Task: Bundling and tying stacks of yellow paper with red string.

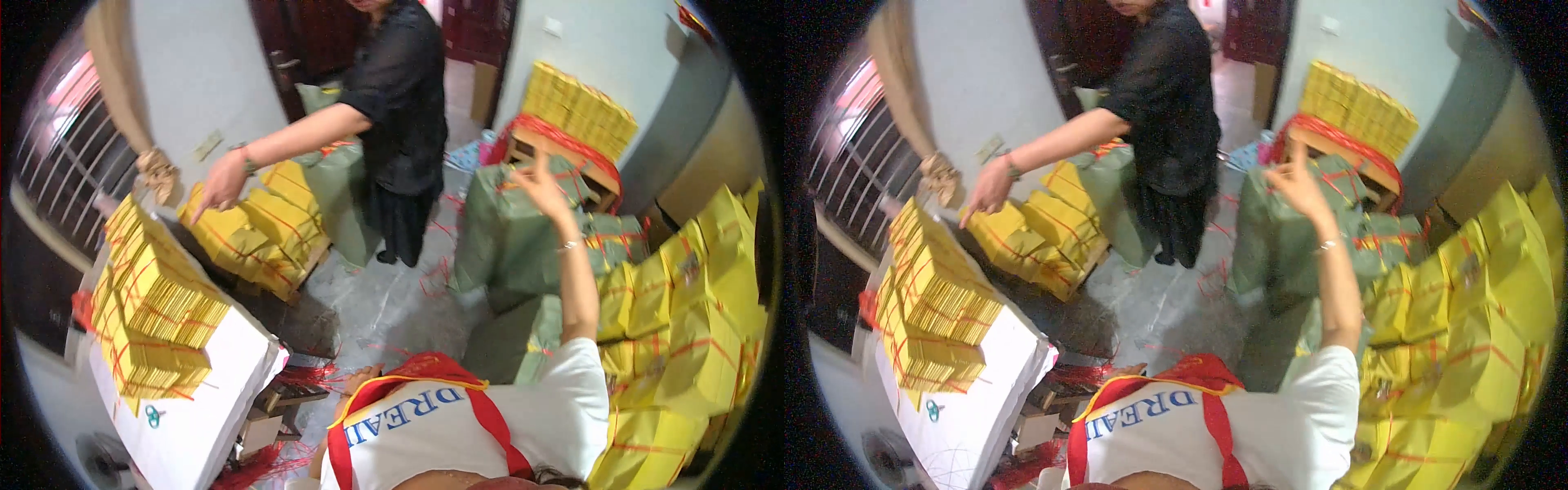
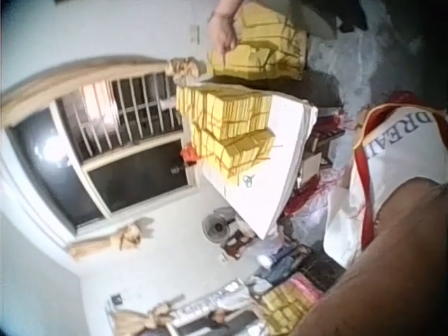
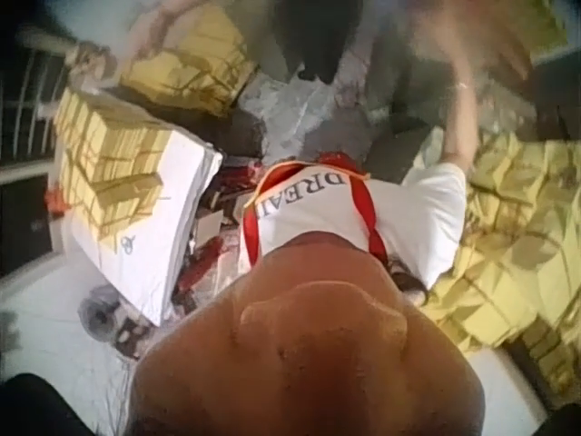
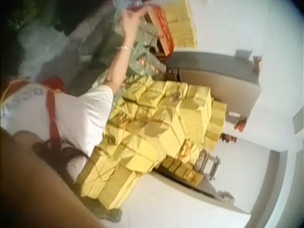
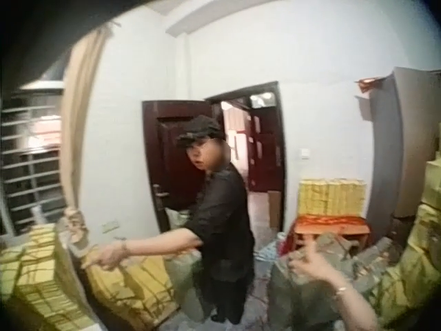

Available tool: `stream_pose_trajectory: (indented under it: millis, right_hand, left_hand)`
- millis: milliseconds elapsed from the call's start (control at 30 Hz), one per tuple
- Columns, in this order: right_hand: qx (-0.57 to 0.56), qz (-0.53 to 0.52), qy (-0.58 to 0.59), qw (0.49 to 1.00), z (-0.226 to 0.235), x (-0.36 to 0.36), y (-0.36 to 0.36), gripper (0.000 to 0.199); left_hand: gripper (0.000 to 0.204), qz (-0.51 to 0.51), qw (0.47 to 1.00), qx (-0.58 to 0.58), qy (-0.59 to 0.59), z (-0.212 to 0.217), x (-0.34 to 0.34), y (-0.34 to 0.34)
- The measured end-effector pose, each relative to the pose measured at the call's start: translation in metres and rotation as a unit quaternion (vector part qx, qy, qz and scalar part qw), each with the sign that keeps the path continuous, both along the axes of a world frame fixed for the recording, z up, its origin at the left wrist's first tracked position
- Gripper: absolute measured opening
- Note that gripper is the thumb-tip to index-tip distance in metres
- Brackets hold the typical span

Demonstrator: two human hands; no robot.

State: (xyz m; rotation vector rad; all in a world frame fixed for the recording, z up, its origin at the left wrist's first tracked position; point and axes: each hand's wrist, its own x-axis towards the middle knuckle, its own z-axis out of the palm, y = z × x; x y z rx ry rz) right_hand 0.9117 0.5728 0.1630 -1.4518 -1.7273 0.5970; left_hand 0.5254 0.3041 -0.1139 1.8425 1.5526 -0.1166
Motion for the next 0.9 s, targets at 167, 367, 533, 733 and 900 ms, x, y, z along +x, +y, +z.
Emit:
stream_pose_trajectory:
  millis: [167,367,533,733,900]
  right_hand:
    - [0.139,-0.046,0.178,0.973,0.044,0.019,0.037,0.084]
    - [0.062,0.106,0.07,0.99,-0.03,-0.044,0.065,0.051]
    - [-0.087,0.343,-0.02,0.935,-0.179,-0.185,-0.006,0.037]
    - [-0.274,0.705,-0.161,0.634,-0.255,-0.289,-0.176,0.046]
    - [-0.203,0.718,-0.256,0.615,-0.26,-0.353,-0.222,0.053]
  left_hand:
    - [0.042,0.035,0.999,-0.003,-0.022,0.005,0.008,0.001]
    - [0.042,0.092,0.994,0.001,-0.064,0.008,0.014,-0.008]
    - [0.039,0.144,0.986,0.073,-0.028,0.01,0.014,-0.031]
    - [0.034,0.209,0.972,0.103,0.008,0.014,-0.008,-0.069]
    - [0.033,0.277,0.957,0.056,0.071,0.009,-0.04,-0.13]
